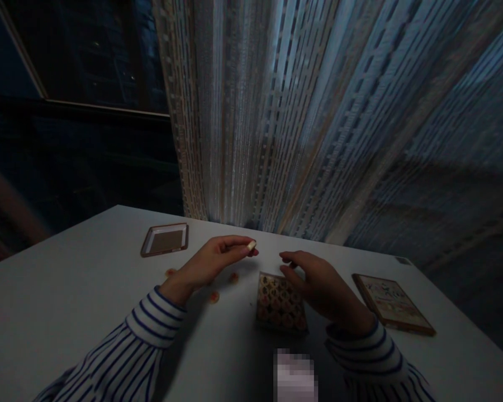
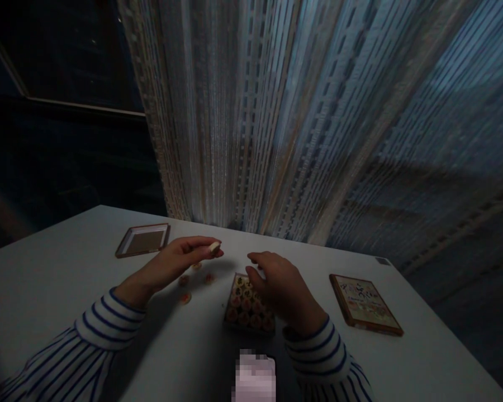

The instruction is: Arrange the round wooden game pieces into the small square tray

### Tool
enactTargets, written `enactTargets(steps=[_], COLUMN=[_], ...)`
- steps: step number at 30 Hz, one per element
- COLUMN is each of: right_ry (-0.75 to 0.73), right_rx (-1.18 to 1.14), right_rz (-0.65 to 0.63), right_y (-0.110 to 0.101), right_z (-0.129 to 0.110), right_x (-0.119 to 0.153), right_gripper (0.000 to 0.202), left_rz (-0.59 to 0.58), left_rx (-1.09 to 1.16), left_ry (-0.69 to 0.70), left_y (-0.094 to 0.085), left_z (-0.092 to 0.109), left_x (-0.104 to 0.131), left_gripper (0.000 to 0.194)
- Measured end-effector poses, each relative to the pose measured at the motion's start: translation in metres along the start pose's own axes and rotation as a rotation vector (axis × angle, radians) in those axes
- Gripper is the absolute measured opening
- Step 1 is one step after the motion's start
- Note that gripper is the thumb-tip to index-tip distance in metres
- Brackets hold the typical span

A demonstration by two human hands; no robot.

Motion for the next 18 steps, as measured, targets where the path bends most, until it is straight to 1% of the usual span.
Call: enactTargets(steps=[4,6,9,11,15,18], right_ry=[-0.013,-0.020,-0.033,-0.034,-0.038,-0.063], right_rx=[-0.004,-0.012,-0.031,-0.037,-0.051,-0.064], right_rz=[0.014,0.010,-0.005,-0.015,-0.028,-0.051], right_y=[-0.009,-0.013,-0.019,-0.023,-0.032,-0.036], right_z=[-0.001,-0.003,-0.006,-0.007,-0.008,-0.010], right_x=[0.000,0.001,0.002,0.003,0.006,0.008], right_gripper=[0.028,0.029,0.029,0.030,0.031,0.031], left_rz=[0.006,-0.012,-0.046,-0.047,-0.009,0.061], left_rx=[-0.067,-0.083,-0.090,-0.098,-0.088,-0.088], left_ry=[-0.049,-0.075,-0.098,-0.085,-0.024,-0.002], left_y=[0.007,0.014,0.026,0.032,0.039,0.039], left_z=[-0.007,-0.008,-0.008,-0.006,-0.004,-0.008], left_x=[0.002,0.004,0.008,0.010,0.011,0.011], left_gripper=[0.033,0.038,0.040,0.038,0.034,0.028])
Point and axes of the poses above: each hand's wrist, its own x-axis away from the middle knuckle, its own y-axis out of the palm, z = x × y, the point moved 10 cm from there along -x, towards the middle knuckle, and after that the axes turned 5 degrees about z, right-handed, at the moved point
